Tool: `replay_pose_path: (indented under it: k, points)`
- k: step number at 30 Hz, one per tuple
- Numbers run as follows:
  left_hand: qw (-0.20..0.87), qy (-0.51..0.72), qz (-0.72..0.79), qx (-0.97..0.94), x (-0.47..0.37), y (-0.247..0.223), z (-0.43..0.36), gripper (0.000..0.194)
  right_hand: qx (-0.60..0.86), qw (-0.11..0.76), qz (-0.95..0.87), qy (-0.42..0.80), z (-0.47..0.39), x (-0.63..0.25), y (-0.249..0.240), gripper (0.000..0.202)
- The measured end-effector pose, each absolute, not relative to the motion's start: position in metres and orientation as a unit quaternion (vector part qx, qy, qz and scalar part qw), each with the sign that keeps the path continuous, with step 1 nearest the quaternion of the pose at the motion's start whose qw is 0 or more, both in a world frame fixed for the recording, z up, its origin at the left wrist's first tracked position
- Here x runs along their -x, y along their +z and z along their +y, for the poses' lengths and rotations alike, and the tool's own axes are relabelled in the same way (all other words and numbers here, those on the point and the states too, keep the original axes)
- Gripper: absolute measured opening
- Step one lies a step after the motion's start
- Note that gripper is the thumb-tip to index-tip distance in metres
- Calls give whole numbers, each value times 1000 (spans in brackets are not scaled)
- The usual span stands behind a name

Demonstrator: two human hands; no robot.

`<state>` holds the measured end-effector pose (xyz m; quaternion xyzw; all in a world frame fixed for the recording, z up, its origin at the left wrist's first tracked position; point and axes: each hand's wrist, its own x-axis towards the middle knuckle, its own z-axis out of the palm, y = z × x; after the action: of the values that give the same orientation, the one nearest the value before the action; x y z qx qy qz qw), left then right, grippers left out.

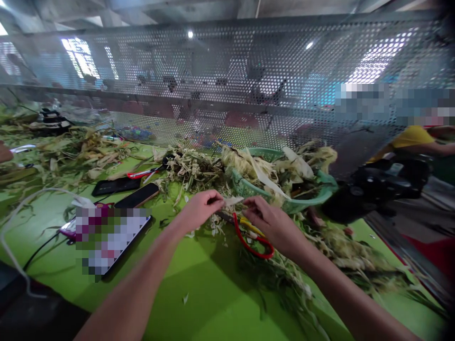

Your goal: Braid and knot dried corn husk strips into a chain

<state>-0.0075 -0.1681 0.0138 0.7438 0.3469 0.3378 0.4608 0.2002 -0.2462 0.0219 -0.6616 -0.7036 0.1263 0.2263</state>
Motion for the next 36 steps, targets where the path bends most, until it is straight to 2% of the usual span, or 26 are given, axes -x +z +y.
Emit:
replay_pose_path:
  k: [2,4,9,13,18,22,30,36]
  points:
    - [480,354,373,-711,10,14,-166,24,679,120,-716,111,-247,-202,19,29]
    - [505,366,387,-679,10,13,-164,25,671,49,-735,85,-248,-204,14,36]
    - [547,381,388,-637,9,7,-159,28,656,-8,-753,52,-247,-204,5,53]
    - [554,395,374,-630,9,3,-156,32,677,62,-727,101,-241,-207,7,56]
    - [576,416,369,-599,11,4,-154,32,651,225,-659,302,-232,-217,13,46]
    - [611,427,372,-553,12,7,-154,30,594,330,-631,375,-233,-217,20,54]
    - [637,438,380,-509,11,9,-153,23,574,284,-653,405,-246,-209,28,61]
    - [636,446,391,-493,13,5,-150,23,575,339,-631,396,-250,-196,28,57]
